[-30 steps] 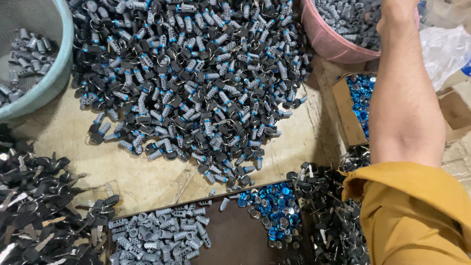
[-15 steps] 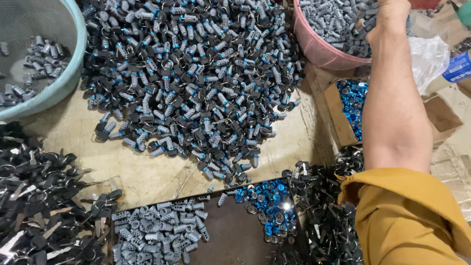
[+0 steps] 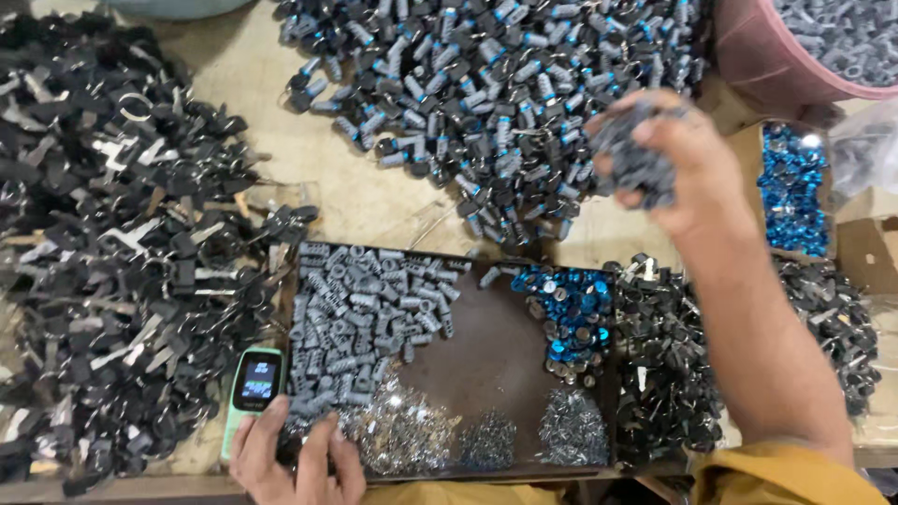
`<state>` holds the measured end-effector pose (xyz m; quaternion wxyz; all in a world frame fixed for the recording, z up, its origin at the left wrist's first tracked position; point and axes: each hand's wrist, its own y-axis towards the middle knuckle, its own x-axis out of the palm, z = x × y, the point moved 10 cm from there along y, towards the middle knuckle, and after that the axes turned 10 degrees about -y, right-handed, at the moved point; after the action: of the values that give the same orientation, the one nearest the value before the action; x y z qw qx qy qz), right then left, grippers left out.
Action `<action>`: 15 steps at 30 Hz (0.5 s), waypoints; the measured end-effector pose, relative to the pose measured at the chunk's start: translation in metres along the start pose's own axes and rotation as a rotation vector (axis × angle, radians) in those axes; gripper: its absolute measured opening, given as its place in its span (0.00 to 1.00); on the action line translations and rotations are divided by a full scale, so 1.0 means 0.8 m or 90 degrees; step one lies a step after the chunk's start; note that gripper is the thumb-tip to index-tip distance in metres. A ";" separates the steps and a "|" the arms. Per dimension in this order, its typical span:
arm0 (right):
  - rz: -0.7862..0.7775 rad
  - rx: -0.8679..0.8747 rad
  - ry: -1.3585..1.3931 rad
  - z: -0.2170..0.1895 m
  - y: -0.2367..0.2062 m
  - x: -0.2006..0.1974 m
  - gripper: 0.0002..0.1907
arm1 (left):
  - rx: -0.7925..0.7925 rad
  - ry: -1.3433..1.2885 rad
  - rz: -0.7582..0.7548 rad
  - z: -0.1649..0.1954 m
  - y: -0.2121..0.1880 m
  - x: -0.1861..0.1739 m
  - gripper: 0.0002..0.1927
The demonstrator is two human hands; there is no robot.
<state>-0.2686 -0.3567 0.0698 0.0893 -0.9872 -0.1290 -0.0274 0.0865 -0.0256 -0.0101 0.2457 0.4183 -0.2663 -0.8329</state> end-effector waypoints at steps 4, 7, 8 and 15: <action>-0.039 0.117 -0.207 0.092 -0.038 0.130 0.16 | -0.032 -0.020 0.014 0.017 0.021 -0.005 0.07; -0.049 -0.249 -0.550 0.063 -0.064 0.223 0.17 | -0.027 -0.043 -0.009 0.024 0.031 -0.007 0.09; -0.028 -0.351 -0.635 0.056 -0.077 0.248 0.17 | -0.015 -0.049 -0.009 0.025 0.033 -0.008 0.09; -0.065 -0.644 -0.872 0.063 -0.114 0.337 0.20 | -0.012 -0.081 -0.035 0.023 0.027 -0.005 0.10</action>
<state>-0.0306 -0.1935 0.0567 -0.4615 -0.7000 -0.1711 0.5175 0.0777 -0.0349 0.0156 0.2090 0.3694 -0.2618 -0.8668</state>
